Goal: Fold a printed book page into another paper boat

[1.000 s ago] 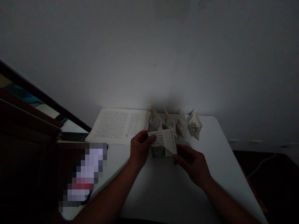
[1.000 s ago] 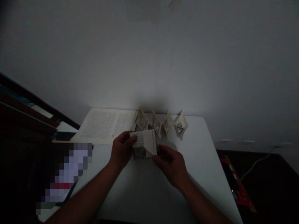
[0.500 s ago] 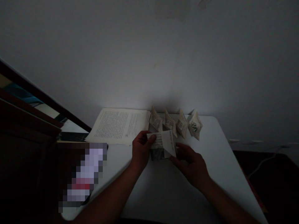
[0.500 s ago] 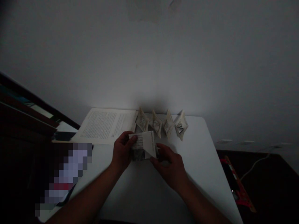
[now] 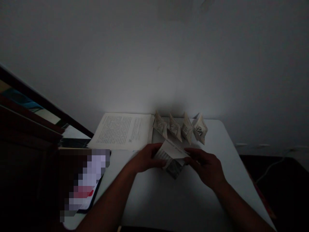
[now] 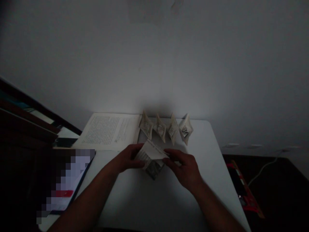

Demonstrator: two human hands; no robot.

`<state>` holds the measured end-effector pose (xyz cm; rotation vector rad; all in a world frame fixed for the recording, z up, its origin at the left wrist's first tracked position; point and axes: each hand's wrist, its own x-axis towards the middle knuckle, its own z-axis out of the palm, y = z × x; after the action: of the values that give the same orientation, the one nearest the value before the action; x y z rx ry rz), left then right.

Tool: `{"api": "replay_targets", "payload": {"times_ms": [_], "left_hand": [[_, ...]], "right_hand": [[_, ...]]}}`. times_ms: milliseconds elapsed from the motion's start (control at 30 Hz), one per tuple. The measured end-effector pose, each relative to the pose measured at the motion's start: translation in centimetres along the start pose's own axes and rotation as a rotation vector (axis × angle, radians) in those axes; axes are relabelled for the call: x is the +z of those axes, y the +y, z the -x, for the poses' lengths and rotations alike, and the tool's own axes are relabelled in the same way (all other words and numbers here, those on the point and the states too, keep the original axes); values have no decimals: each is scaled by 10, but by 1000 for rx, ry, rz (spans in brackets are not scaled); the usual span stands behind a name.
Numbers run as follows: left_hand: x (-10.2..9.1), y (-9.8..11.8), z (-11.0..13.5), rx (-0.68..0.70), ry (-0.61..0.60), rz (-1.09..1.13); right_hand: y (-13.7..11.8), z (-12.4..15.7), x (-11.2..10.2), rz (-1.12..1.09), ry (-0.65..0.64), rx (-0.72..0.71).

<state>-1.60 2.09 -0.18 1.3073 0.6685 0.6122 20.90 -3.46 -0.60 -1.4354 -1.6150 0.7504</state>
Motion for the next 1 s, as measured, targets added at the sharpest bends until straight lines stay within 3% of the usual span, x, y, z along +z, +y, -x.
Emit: {"api": "replay_targets", "payload": {"times_ms": [167, 300, 467, 767, 1000], "left_hand": [[10, -2, 1, -172, 89, -198], [14, -7, -1, -140, 126, -141], [16, -9, -2, -98, 151, -112], [17, -12, -3, -123, 119, -5], [18, -16, -2, -130, 110, -21]], "right_hand": [[3, 1, 3, 24, -82, -36], [6, 2, 4, -4, -80, -28], [8, 5, 7, -122, 23, 5], [9, 2, 4, -230, 3, -202], [6, 4, 4, -185, 36, -220]]}}
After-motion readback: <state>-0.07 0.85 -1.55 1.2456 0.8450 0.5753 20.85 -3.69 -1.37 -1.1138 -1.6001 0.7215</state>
